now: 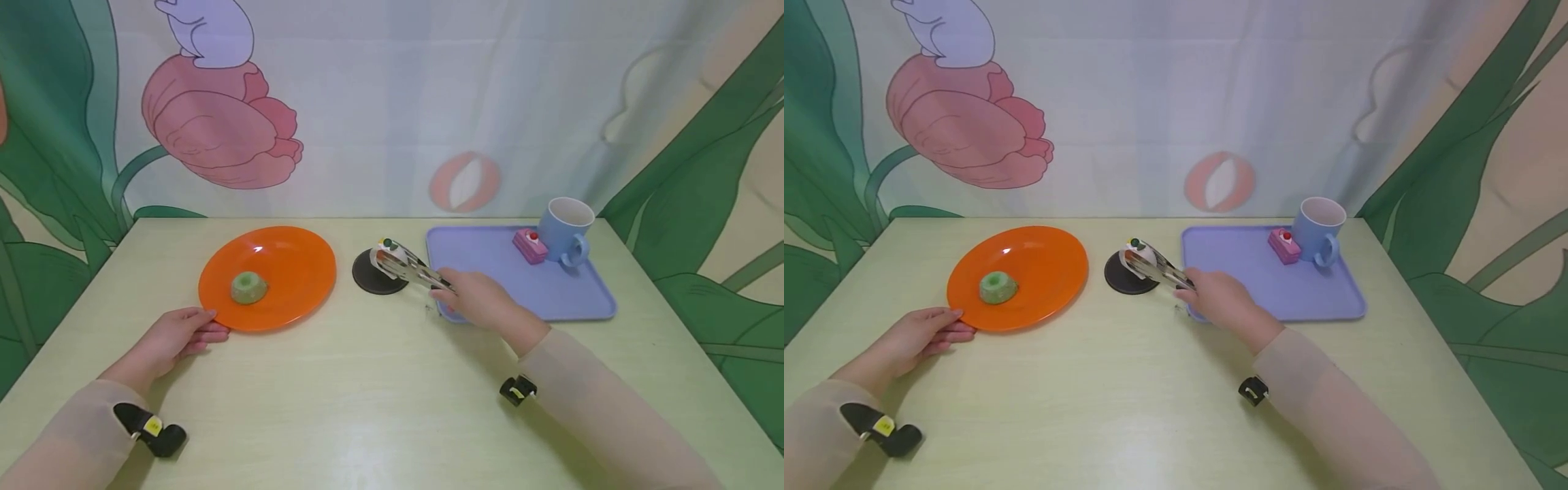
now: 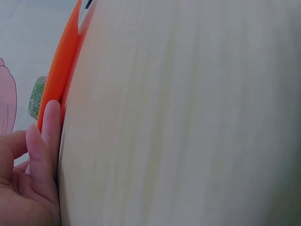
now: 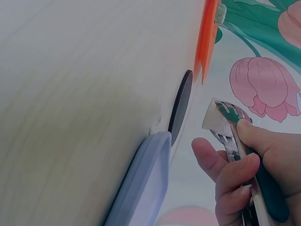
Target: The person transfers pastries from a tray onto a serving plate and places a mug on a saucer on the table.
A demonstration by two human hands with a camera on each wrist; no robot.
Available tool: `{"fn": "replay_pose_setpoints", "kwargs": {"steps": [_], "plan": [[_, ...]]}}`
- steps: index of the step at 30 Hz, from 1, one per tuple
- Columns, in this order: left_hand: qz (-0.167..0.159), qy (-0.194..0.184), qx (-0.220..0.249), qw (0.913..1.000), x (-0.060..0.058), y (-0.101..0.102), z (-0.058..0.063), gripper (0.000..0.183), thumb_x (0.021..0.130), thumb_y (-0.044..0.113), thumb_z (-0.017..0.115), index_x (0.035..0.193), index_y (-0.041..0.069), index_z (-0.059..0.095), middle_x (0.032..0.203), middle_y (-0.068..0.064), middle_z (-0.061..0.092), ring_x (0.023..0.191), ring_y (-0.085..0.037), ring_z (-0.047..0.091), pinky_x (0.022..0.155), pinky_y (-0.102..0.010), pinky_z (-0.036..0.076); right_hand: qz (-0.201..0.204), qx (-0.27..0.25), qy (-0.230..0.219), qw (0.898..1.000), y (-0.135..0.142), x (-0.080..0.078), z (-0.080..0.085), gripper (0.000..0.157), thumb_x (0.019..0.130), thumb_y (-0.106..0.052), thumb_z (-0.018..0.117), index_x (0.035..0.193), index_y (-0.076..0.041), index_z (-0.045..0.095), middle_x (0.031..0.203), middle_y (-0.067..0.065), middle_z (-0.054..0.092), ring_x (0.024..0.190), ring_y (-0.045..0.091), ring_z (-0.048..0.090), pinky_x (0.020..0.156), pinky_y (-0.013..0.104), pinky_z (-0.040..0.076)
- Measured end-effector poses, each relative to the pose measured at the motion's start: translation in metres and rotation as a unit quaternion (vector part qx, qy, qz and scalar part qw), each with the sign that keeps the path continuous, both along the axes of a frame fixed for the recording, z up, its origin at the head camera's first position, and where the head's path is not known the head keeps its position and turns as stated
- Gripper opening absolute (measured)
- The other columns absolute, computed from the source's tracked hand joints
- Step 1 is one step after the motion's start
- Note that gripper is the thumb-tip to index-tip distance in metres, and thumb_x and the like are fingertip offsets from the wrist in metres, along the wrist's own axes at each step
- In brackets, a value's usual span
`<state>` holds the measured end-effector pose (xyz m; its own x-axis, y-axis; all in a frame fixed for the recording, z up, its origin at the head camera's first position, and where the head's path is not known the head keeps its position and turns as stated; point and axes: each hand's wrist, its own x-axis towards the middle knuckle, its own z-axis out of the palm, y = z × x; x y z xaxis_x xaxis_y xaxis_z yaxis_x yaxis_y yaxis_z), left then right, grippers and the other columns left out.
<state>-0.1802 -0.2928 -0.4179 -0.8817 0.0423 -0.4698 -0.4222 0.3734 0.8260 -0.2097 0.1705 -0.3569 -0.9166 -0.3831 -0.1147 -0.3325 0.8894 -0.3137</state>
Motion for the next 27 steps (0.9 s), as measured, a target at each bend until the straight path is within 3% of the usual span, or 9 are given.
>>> {"fn": "replay_pose_setpoints", "kwargs": {"steps": [6, 11, 18, 25, 27], "plan": [[-0.003, 0.0, -0.005, 1.0, -0.001, 0.0, 0.0, 0.056, 0.1, 0.038, 0.038, 0.136, -0.005, 0.036, 0.093, 0.001, 0.07, 0.084, -0.007, 0.065, 0.07, -0.018, 0.05, 0.011, -0.009, 0.004, 1.0, -0.008, -0.001, -0.001, 0.027, 0.096, -0.036, 0.051, 0.1, -0.01, 0.052, 0.062, -0.003, 0.053, 0.059, 0.018, 0.05, 0.061, 0.037, 0.043], [-0.001, -0.002, -0.002, 1.0, -0.001, 0.0, 0.0, 0.056, 0.1, 0.037, 0.038, 0.136, -0.005, 0.035, 0.093, 0.001, 0.07, 0.084, -0.007, 0.066, 0.069, -0.018, 0.05, 0.013, -0.011, 0.004, 1.0, -0.012, -0.003, -0.001, 0.029, 0.096, -0.036, 0.051, 0.108, -0.01, 0.053, 0.066, -0.004, 0.059, 0.061, 0.015, 0.054, 0.065, 0.039, 0.046], [-0.006, 0.003, -0.006, 1.0, 0.0, 0.0, 0.002, 0.056, 0.1, 0.038, 0.039, 0.135, -0.005, 0.037, 0.093, 0.001, 0.07, 0.084, -0.006, 0.065, 0.069, -0.018, 0.05, 0.011, -0.004, -0.005, 1.0, -0.018, -0.005, -0.002, 0.043, 0.096, -0.037, 0.05, 0.127, -0.007, 0.049, 0.068, -0.003, 0.063, 0.064, 0.014, 0.057, 0.073, 0.042, 0.048], [-0.002, 0.002, -0.011, 0.9999, 0.0, 0.0, 0.002, 0.056, 0.1, 0.038, 0.038, 0.135, -0.005, 0.038, 0.094, 0.0, 0.07, 0.086, -0.005, 0.065, 0.07, -0.018, 0.049, 0.013, -0.001, -0.01, 1.0, -0.025, -0.007, -0.002, 0.03, 0.096, -0.038, 0.05, 0.109, -0.011, 0.053, 0.069, -0.002, 0.063, 0.058, 0.014, 0.053, 0.06, 0.034, 0.042], [-0.002, 0.002, -0.008, 1.0, 0.0, -0.001, 0.002, 0.055, 0.1, 0.038, 0.038, 0.135, -0.005, 0.038, 0.094, 0.001, 0.07, 0.086, -0.005, 0.065, 0.07, -0.018, 0.049, 0.012, -0.001, -0.011, 1.0, -0.027, -0.007, -0.002, 0.031, 0.096, -0.038, 0.05, 0.111, -0.012, 0.053, 0.069, -0.002, 0.064, 0.06, 0.013, 0.054, 0.062, 0.035, 0.044]]}}
